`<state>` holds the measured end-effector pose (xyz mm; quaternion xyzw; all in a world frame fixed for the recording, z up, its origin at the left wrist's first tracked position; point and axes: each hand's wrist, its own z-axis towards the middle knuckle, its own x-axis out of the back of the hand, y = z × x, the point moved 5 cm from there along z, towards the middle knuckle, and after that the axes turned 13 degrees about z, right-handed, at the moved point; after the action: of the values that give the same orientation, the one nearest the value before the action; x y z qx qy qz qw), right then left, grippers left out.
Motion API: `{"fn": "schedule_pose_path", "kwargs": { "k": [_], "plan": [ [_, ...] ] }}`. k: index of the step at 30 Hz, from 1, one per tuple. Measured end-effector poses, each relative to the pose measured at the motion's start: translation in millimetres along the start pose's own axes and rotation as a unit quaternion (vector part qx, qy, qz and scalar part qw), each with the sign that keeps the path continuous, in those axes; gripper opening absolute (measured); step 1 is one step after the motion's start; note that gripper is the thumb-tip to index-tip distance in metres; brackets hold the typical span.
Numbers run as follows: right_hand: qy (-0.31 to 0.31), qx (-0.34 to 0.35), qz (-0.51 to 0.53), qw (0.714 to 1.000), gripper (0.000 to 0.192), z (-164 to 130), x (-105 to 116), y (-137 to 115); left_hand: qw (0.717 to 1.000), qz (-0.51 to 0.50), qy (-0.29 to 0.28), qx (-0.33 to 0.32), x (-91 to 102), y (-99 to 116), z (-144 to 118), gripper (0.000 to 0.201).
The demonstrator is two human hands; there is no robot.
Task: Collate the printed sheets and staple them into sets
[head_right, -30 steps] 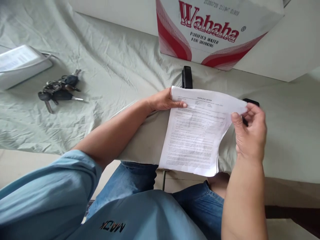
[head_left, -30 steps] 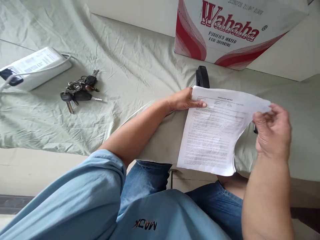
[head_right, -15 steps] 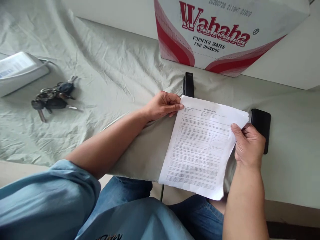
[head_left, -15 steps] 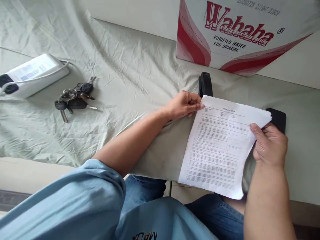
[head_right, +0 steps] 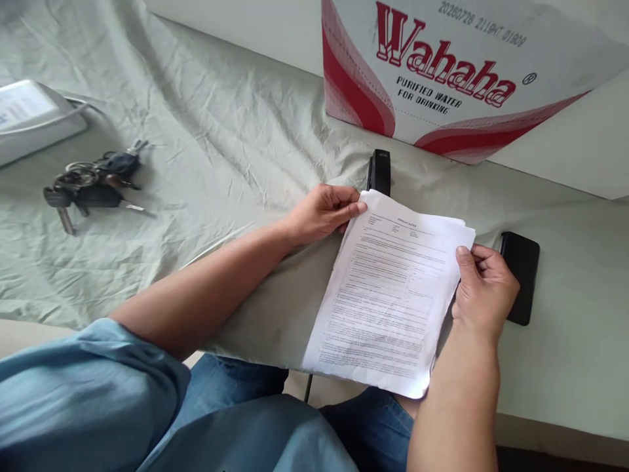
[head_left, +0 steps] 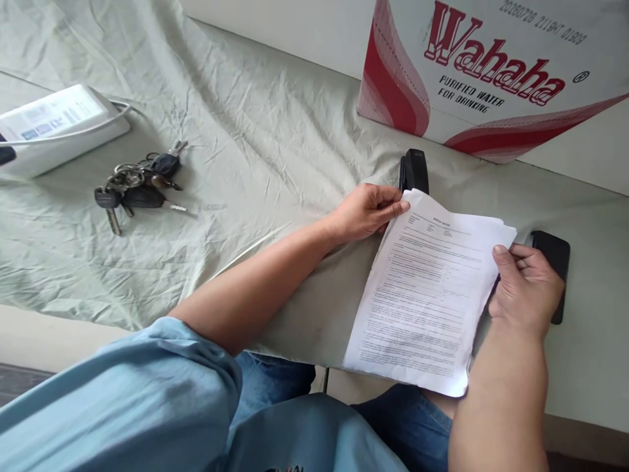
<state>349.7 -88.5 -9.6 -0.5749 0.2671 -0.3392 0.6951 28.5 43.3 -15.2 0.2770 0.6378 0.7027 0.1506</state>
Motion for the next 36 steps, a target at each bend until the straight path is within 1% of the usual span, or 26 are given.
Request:
{"fn": "schedule_pose_path", "kwargs": {
  "k": [5,9,11,14,16,18,22,27,36],
  "plan": [
    [0.012,0.042,-0.009,0.999,0.038,4.0,3.0,-4.4,1.0,-0.003,0.003,0.023,2.8,2.7,-6.2,0.066],
    [0.032,0.081,-0.003,0.996,0.032,3.7,8.8,-14.9,0.999,-0.033,0.0,0.032,2.1,5.1,-6.1,0.059],
    [0.032,0.102,-0.004,0.994,0.03,3.7,9.9,-20.8,0.998,-0.052,-0.003,0.037,1.0,5.5,-5.7,0.051],
    [0.014,0.133,-0.014,0.991,0.03,4.2,9.4,-27.6,0.997,-0.063,-0.004,0.047,-0.4,4.8,-5.5,0.032],
    [0.004,0.14,-0.017,0.99,0.029,5.0,9.9,-29.6,0.997,-0.062,-0.003,0.052,-0.9,4.2,-5.5,0.024],
    [-0.001,0.138,-0.012,0.99,0.029,5.8,11.7,-30.0,0.997,-0.06,-0.003,0.054,-1.1,4.1,-5.4,0.023],
    [-0.002,0.133,-0.005,0.991,0.031,6.8,14.9,-30.0,0.998,-0.049,-0.004,0.046,-0.6,6.2,-5.2,0.028],
    [-0.001,0.12,-0.001,0.993,0.032,7.1,13.5,-29.8,0.998,-0.044,-0.011,0.037,-1.3,8.3,-5.3,0.033],
    [-0.002,0.104,-0.018,0.994,0.039,9.3,16.5,-30.8,0.999,-0.027,-0.004,0.023,-0.9,7.8,-4.0,0.032]
  ]
}}
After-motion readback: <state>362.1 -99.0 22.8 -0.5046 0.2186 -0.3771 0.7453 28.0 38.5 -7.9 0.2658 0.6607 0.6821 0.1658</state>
